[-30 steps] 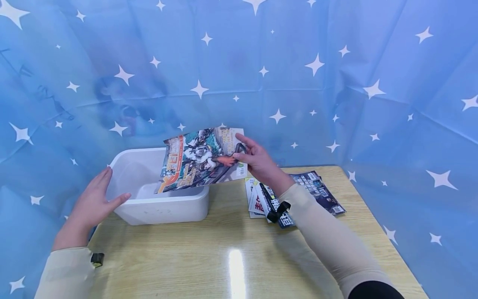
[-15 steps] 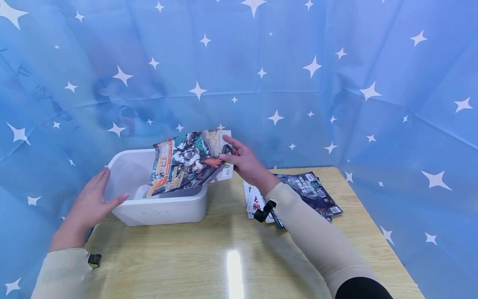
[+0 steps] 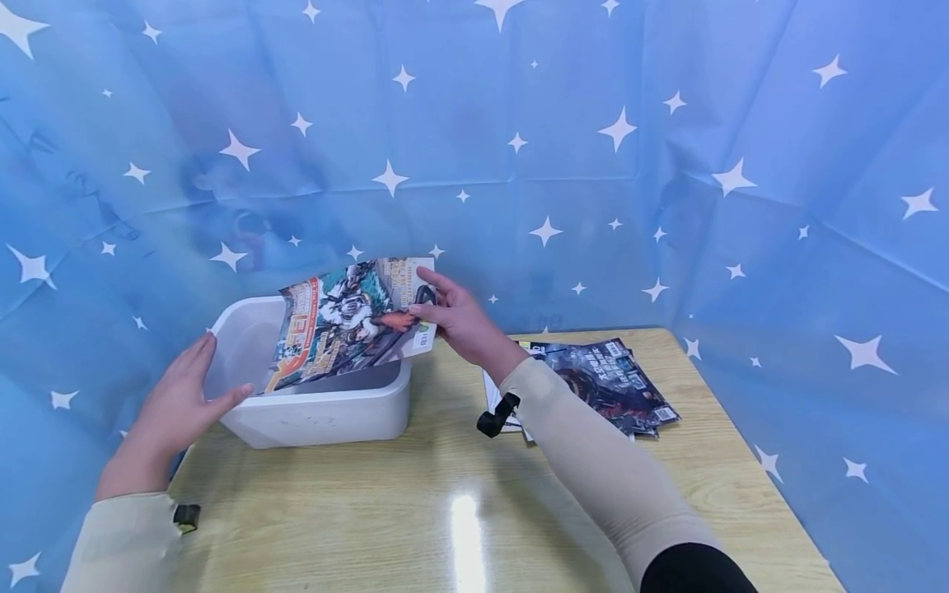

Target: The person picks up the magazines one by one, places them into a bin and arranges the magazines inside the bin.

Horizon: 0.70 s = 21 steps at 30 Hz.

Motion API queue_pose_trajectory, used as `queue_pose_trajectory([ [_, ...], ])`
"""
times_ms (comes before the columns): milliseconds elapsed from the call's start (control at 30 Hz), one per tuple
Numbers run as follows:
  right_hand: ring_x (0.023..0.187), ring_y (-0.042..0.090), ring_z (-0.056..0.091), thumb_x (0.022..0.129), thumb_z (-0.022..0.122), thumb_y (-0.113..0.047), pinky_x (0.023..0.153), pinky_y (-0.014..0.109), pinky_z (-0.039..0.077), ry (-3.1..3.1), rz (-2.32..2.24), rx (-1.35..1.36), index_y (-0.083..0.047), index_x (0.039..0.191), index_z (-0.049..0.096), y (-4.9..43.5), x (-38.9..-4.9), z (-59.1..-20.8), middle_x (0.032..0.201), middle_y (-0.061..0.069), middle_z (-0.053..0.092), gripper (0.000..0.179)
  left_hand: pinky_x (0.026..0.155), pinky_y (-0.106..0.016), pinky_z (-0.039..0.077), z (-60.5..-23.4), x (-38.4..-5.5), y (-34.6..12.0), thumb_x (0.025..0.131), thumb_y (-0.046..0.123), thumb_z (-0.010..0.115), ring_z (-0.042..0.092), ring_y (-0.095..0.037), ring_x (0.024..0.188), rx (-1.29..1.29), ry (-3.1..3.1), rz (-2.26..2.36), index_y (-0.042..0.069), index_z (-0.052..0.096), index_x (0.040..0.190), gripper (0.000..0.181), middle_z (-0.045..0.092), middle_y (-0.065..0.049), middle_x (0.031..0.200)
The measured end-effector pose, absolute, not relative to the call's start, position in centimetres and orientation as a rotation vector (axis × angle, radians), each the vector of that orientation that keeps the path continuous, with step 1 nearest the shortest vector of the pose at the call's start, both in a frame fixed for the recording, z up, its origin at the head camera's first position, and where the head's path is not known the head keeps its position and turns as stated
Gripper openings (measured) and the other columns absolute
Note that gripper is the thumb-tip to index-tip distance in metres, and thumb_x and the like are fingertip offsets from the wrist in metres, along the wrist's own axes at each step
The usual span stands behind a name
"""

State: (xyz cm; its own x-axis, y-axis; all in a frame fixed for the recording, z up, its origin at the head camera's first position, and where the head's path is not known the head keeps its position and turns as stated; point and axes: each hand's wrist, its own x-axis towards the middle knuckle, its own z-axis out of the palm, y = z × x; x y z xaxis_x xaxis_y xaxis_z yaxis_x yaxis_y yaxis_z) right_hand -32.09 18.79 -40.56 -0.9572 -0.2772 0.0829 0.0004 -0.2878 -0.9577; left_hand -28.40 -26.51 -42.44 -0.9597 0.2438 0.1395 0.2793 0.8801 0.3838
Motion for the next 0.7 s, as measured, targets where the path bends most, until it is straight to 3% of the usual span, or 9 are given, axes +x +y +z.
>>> queue_pose_trajectory([
  [333, 0.108, 0.023, 0.074, 0.108, 0.068, 0.001, 0.089, 0.032, 0.066, 1.760, -2.350, -0.355, -0.020, 0.174, 0.038, 16.4, -32.5, -40.9, 0.145, 0.021, 0.066, 0.075, 0.117, -0.089, 0.019, -42.6, -28.5, -26.7, 0.104, 0.059, 0.070, 0.011, -0.062, 0.162, -0.419, -2.960, -0.614, -0.005, 0.005, 0.174, 0.114, 0.006, -0.035, 0.180],
  [700, 0.138, 0.031, 0.064, 0.106, 0.072, -0.002, 0.108, 0.041, 0.060, 1.786, -2.312, -0.343, -0.023, 0.173, 0.041, 15.0, -32.7, -41.2, 0.164, 0.016, 0.053, 0.077, 0.119, -0.088, 0.019, -42.6, -28.6, -26.6, 0.105, 0.059, 0.069, 0.009, -0.062, 0.162, -0.419, -2.967, -0.597, -0.006, 0.004, 0.173, 0.114, 0.005, -0.035, 0.179],
])
